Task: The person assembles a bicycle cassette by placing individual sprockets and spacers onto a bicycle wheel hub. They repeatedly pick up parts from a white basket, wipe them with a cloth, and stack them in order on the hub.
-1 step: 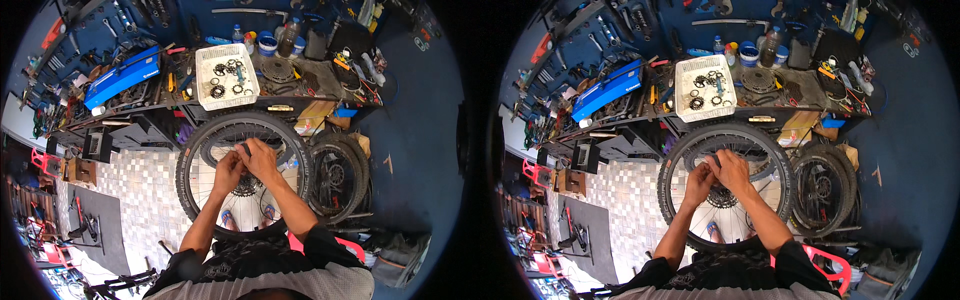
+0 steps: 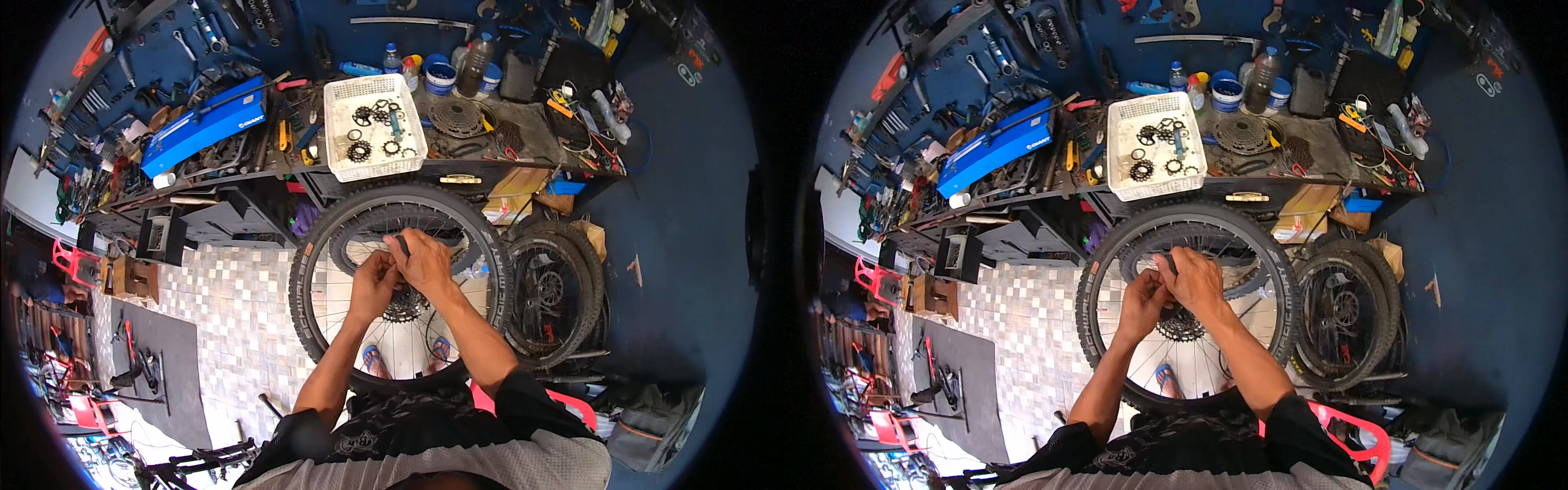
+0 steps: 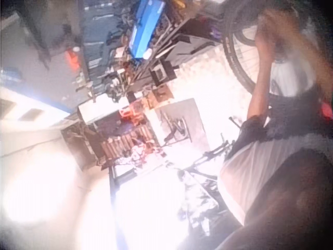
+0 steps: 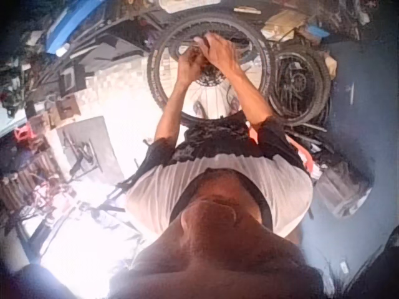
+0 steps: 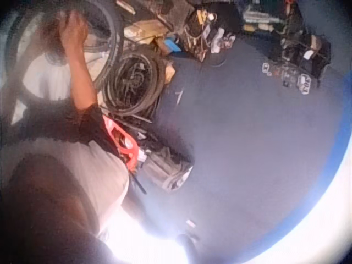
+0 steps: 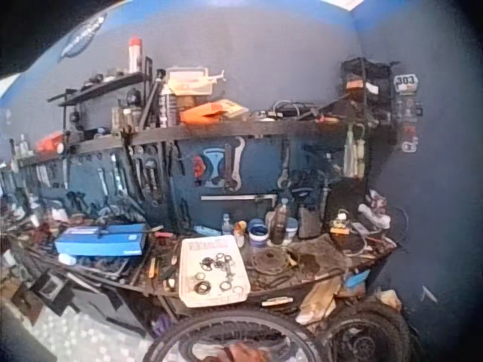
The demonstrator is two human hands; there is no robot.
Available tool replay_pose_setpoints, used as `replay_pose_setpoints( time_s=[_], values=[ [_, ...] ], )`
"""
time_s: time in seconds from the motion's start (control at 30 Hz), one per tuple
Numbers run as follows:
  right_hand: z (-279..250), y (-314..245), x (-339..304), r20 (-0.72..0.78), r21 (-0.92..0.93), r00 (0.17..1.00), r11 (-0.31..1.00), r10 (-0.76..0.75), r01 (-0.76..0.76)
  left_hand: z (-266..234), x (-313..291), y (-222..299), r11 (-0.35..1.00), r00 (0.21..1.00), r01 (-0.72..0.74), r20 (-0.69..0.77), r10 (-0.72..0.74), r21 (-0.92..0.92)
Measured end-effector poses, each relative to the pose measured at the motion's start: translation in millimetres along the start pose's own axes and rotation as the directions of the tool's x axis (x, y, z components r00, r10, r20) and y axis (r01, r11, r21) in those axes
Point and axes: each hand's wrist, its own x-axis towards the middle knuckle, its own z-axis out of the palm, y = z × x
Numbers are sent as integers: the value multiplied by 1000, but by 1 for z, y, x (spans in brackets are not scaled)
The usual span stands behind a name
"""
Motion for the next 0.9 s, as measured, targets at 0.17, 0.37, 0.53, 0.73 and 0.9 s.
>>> replay_pose_setpoints(
  time_s=[0.17,0.37,0.53,0.73,0.9],
  values=[
    [37,7,5,-48,532,886,763,461,-368,-13,-14,14,957,998,-41,-39,55,286],
    [-3,40,27,180,963,606,-13,774,-270,-26,-20,22,969,989,-3,-145,-34,-247],
    [-13,5,-12,274,958,708,-246,651,-145,-10,-14,12,762,981,-88,-187,-43,-641],
    [-1,-29,-13,-153,673,915,717,373,-180,10,-20,1,950,983,71,-138,-118,-303],
    [-33,-17,6,-54,272,997,962,46,-29,-37,-25,47,999,994,35,-101,-35,-5]
  ],
)
